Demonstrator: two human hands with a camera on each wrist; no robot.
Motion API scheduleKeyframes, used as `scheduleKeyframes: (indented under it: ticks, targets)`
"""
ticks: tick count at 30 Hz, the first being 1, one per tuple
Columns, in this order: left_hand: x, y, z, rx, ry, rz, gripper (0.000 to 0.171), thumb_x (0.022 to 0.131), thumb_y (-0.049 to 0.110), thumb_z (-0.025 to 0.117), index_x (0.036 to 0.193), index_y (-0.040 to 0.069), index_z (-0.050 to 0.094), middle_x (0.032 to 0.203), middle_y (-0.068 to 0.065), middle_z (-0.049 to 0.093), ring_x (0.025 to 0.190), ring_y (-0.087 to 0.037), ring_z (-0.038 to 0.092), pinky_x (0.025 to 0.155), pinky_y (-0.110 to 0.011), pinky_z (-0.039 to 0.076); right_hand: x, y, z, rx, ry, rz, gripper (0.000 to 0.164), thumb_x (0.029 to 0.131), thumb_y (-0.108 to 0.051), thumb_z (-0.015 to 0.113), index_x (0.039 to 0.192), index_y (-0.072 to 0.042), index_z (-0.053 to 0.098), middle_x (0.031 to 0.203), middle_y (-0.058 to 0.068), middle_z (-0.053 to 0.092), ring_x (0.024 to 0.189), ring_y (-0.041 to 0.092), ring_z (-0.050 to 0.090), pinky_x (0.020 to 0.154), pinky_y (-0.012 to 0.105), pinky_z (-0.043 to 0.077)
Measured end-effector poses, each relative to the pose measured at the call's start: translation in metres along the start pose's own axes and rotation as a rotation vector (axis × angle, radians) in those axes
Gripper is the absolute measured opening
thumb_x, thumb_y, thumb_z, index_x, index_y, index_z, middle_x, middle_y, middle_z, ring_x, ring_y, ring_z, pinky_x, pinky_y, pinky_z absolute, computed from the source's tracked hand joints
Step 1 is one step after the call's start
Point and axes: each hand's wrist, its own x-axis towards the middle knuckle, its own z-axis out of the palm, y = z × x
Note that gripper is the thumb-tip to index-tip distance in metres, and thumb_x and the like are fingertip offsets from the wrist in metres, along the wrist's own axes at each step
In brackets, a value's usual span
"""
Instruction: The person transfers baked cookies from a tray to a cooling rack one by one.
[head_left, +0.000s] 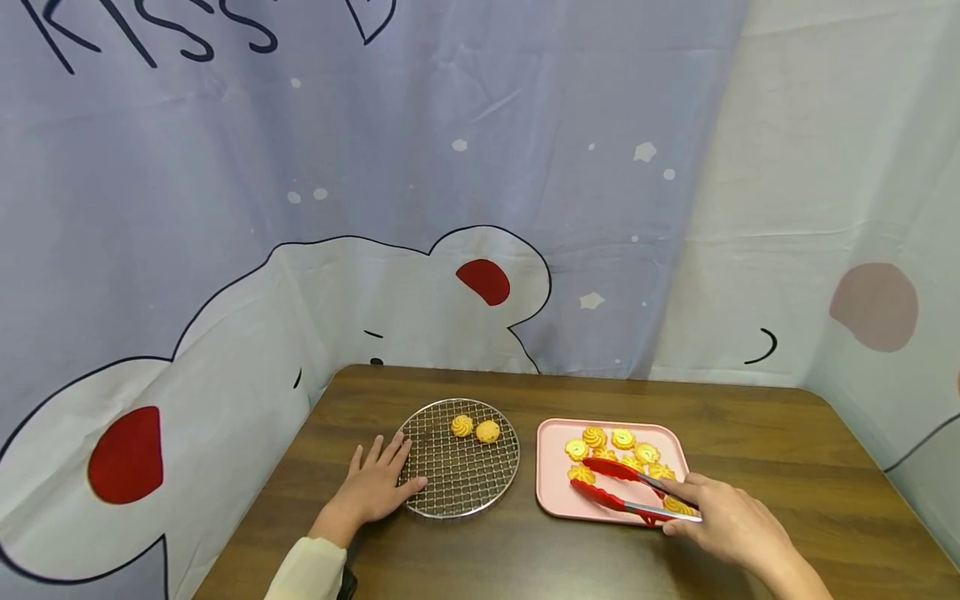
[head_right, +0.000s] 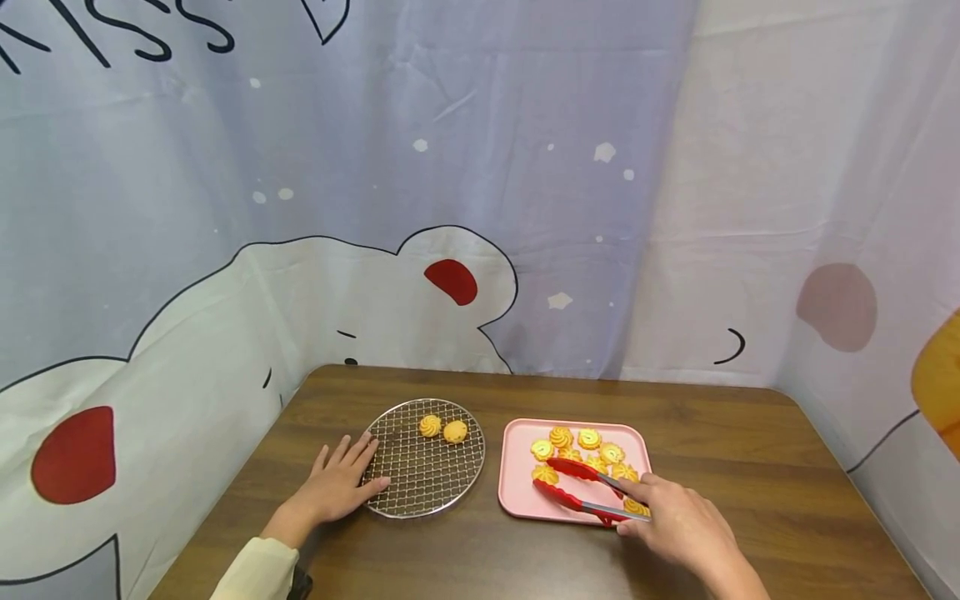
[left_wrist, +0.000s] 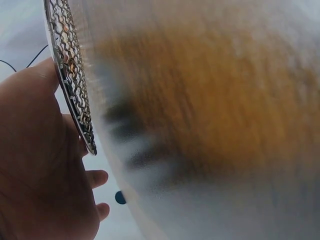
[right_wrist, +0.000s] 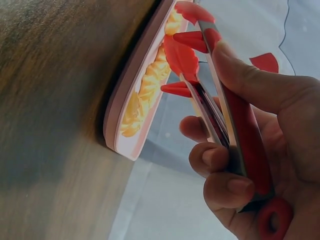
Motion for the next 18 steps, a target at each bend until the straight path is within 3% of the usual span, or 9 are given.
scheduleKeyframes:
  ticks: [18]
  targets:
    - [-0.007,0.009,-0.011,-0.004,-0.026,-0.013,0.080,0.101,0.060,0.047,0.160,0.008,0.032,0.168,-0.014,0.022,0.152,-0.047,0.013,0.118,-0.070,0.002,-0.007,0.003,-0.001,-0.030,0.085,-0.044,0.054,0.075,-0.046,0.086,0.126,-0.034,0.072,0.113,-0.010,0.069,0.090,0.020,0.069,0.064,0.044,0.052]
